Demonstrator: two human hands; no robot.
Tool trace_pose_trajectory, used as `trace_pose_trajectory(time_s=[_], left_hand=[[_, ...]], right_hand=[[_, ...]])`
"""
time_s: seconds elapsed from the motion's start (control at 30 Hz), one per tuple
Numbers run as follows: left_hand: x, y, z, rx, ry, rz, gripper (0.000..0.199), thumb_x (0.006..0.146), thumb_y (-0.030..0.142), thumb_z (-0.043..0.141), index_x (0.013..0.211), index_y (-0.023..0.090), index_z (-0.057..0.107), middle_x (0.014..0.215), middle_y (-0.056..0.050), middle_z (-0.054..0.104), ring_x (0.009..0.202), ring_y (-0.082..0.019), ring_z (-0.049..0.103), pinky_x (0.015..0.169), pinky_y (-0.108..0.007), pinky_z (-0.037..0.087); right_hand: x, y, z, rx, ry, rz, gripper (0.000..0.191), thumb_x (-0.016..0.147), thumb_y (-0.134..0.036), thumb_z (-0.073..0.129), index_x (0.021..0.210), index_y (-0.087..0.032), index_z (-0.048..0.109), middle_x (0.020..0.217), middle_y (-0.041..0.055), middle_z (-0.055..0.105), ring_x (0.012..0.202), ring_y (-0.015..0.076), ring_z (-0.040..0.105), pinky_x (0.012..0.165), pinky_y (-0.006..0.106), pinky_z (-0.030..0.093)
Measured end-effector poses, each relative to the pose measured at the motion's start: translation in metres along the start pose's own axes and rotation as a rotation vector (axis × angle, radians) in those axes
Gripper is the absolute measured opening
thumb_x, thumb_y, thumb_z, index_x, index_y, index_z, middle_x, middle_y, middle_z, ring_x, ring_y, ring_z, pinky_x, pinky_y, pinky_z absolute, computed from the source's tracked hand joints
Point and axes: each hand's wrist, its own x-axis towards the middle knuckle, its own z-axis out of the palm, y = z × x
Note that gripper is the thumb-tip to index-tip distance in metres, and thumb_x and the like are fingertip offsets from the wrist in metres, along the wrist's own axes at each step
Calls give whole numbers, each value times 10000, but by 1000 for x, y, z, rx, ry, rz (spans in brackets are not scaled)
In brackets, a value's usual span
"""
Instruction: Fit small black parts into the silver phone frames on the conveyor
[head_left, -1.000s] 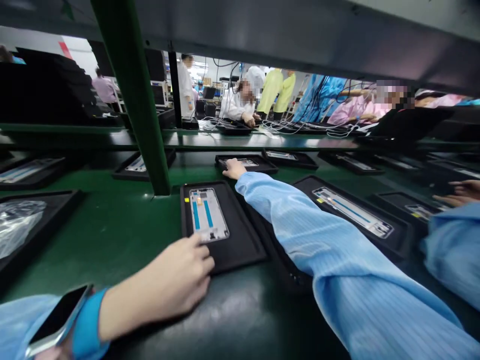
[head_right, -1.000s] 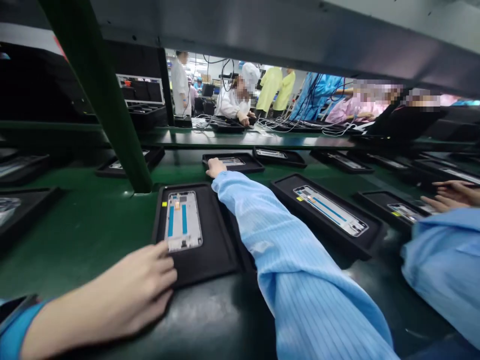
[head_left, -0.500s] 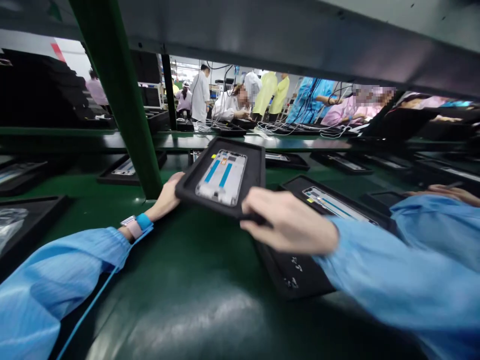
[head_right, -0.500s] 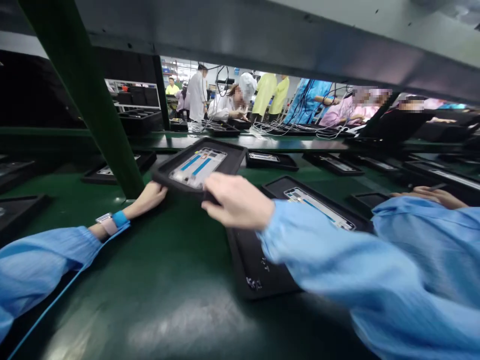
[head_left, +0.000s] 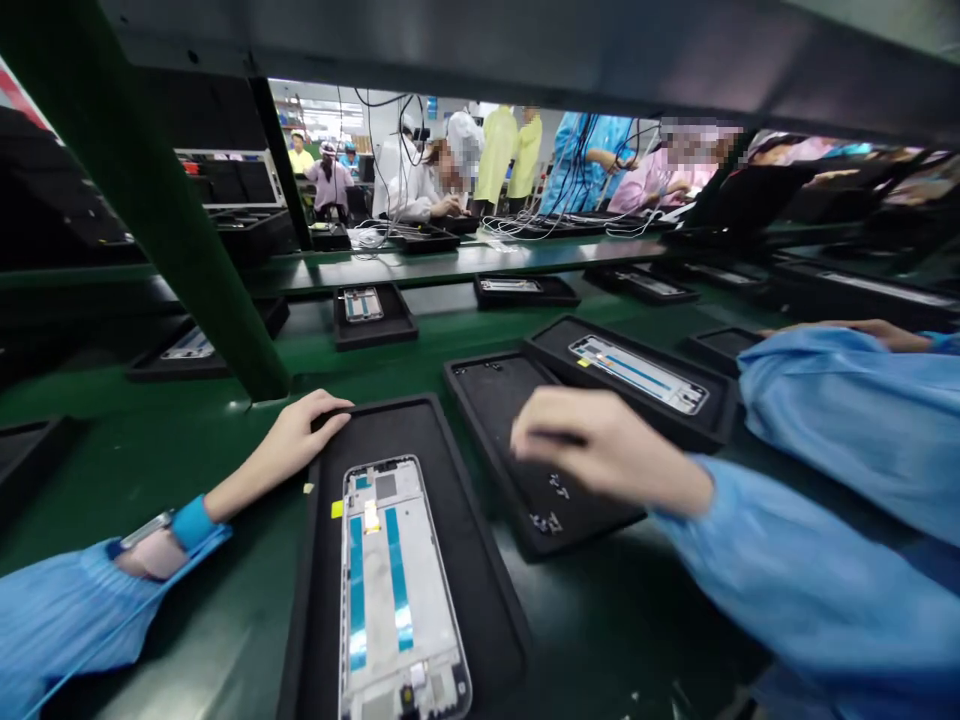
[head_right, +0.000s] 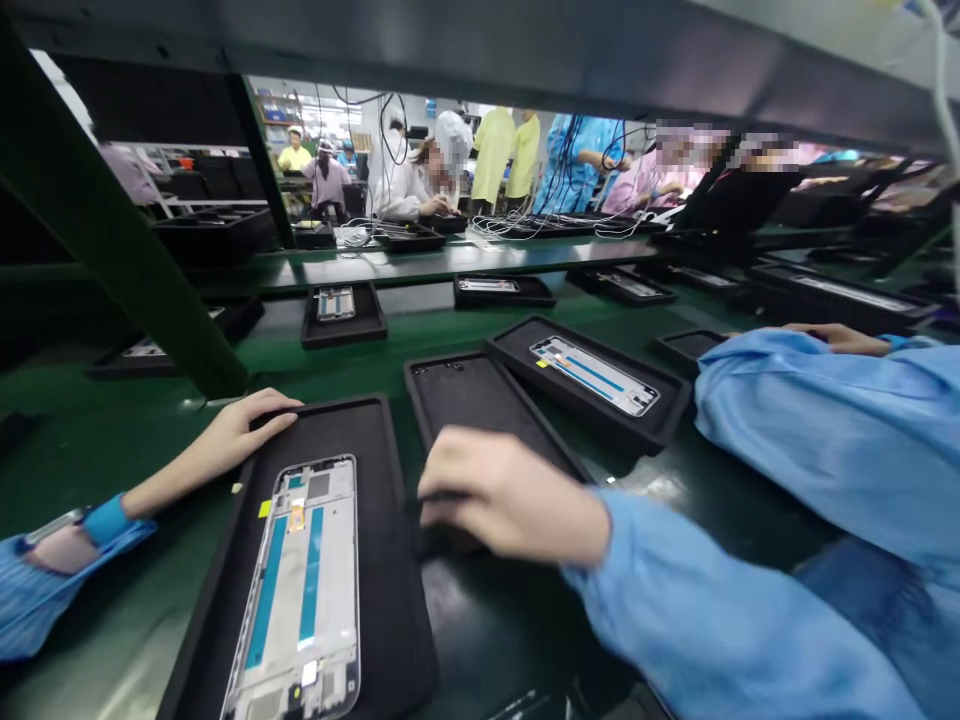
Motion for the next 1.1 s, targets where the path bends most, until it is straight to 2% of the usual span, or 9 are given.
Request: trace_pose_trajectory(time_s=[0.07,0.17,0.23,0.3,0.4,0.7,0.8,0.93,1.1], left_hand=[[3,12,7,11,32,-19,352,794,438,425,908,170,623,922,-76,626,887,-242,586,834,-368,453],[10,21,22,8,45,-7,315,803,396,419,888,164,614,910,-73,627,879,-232,581,816,-352,454],[14,20,31,1,35,9,295,816,376,421,897,160,605,912,-71,623,877,-222,578,802,-339,453],[16,16,36,-8,18,25,285,826,366,428,922,159,598,929,-69,618,883,-215,574,798,-329,449],[16,11,35,-17,-3,42,292,834,368,432,952,156,595,954,-70,612,905,-216,566,812,-330,436],[17,13,27,-94,-53,-17,315,813,420,468,932,168,614,944,-56,625,895,-223,576,790,-323,441],[17,15,27,-102,-52,-28,323,808,425,473,928,161,618,943,-62,625,899,-229,577,802,-334,442],[17,18,26,-107,-61,-62,336,791,452,479,918,173,617,952,-56,629,904,-233,578,817,-342,445],[17,21,26,-118,-62,-82,358,775,473,481,911,172,619,945,-54,633,898,-233,578,812,-335,446]], right_hand=[[33,45,-3,-9,13,174,118,770,-306,562,752,-252,666,753,18,680,680,167,627,636,251,459],[72,99,11,-32,-4,321,122,768,-208,554,768,-179,673,667,5,666,593,139,618,662,227,443],[83,120,26,-38,-7,357,136,778,-189,547,795,-149,675,643,11,665,550,126,611,659,217,445],[83,130,37,-47,11,390,156,795,-195,535,824,-133,675,649,29,673,568,130,622,677,221,451],[76,133,43,-55,42,451,170,804,-195,519,834,-130,673,647,39,677,613,138,638,705,230,455],[77,124,37,-56,11,527,122,722,-150,567,705,-154,688,616,31,661,684,158,632,660,226,440],[77,122,37,-90,8,538,100,716,-208,609,670,-153,678,607,44,643,692,188,617,649,256,432],[78,117,39,-189,7,541,220,711,-351,643,622,-149,652,584,68,602,685,231,589,630,298,423],[79,109,38,-239,-31,552,189,718,-322,639,695,-139,679,590,70,587,674,225,583,623,296,421]])
